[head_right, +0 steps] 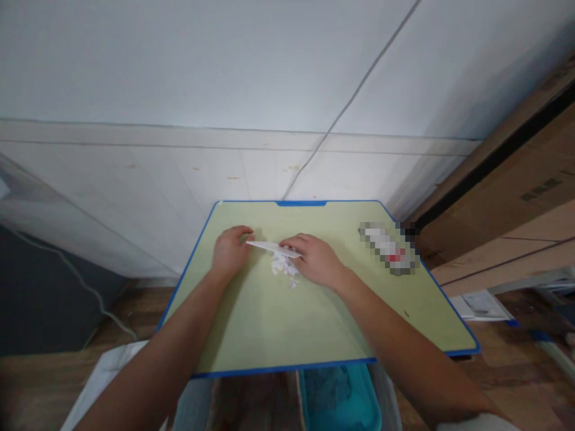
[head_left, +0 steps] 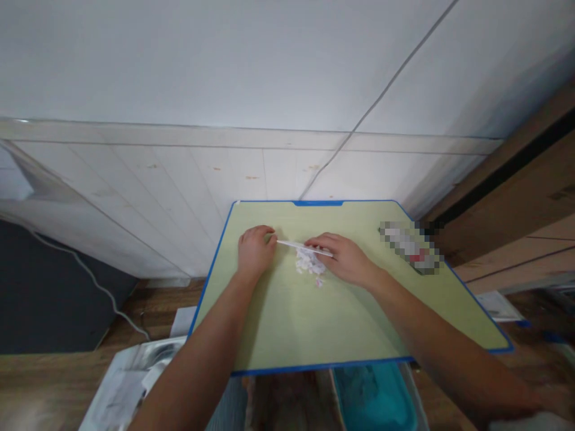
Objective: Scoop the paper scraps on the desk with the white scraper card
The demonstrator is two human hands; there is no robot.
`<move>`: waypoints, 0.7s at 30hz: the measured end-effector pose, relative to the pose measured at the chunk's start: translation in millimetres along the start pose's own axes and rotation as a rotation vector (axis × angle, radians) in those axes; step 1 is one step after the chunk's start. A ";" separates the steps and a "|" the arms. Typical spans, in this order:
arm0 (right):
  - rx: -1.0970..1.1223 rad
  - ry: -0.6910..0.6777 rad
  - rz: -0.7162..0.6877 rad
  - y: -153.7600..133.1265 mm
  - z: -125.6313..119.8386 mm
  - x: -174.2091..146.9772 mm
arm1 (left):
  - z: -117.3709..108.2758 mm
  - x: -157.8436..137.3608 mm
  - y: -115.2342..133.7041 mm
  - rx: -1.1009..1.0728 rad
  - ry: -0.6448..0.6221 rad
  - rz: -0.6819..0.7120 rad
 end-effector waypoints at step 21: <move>0.558 0.482 0.533 47.7 -6.4 -109.0 | 2.4 -2.9 7.8 0.050 -0.012 0.040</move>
Point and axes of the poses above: each hand's wrist, its own x-axis towards the middle knuckle, its own z-axis out of the palm, y = z × x, the point moved 4 cm from there along x, towards the middle knuckle
